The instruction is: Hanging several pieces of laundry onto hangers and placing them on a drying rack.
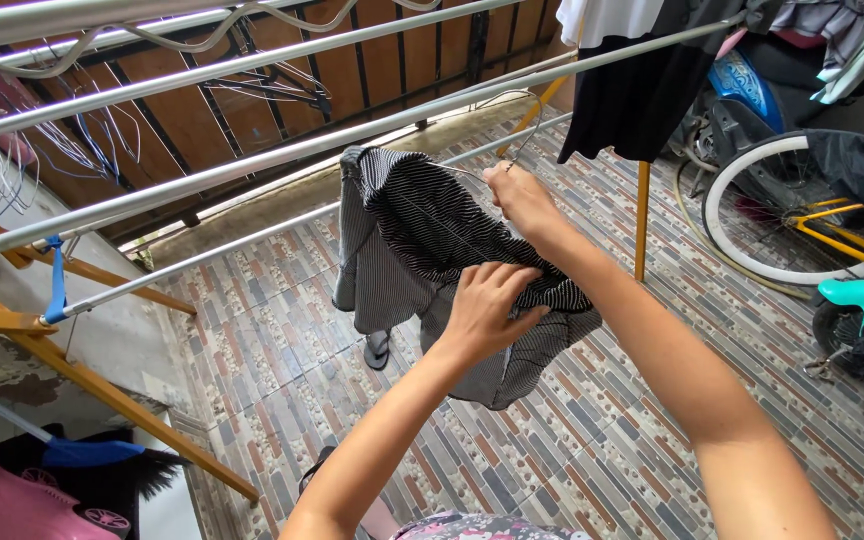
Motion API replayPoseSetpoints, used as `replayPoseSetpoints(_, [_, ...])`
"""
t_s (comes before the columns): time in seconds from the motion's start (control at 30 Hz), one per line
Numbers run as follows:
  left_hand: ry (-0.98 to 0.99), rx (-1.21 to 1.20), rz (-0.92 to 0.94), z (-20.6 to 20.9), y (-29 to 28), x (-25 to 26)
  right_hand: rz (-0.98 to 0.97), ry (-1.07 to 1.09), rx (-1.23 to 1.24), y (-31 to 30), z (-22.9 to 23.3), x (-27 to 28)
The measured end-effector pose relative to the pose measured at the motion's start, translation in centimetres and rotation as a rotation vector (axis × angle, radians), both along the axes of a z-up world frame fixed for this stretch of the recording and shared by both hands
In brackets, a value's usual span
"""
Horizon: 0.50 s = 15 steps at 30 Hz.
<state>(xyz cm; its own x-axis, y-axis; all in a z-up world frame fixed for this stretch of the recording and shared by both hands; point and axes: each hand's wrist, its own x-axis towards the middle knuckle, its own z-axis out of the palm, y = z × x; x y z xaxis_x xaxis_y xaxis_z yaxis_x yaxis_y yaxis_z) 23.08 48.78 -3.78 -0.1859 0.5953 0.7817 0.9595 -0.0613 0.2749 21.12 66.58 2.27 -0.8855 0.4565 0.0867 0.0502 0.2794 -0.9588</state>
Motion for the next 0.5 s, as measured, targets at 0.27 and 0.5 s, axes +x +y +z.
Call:
replayPoseSetpoints(0.27, [-0.535, -0.242, -0.169, 2.9, -1.9, 1.0, -0.132, -0.049, 0.545, -1.9, 1.9, 1.8])
replayPoseSetpoints(0.5, [-0.281, 0.193, 0.152, 3.1, -4.1, -1.9, 0.03, -0.076, 0.788, -1.0, 3.5, 3.9])
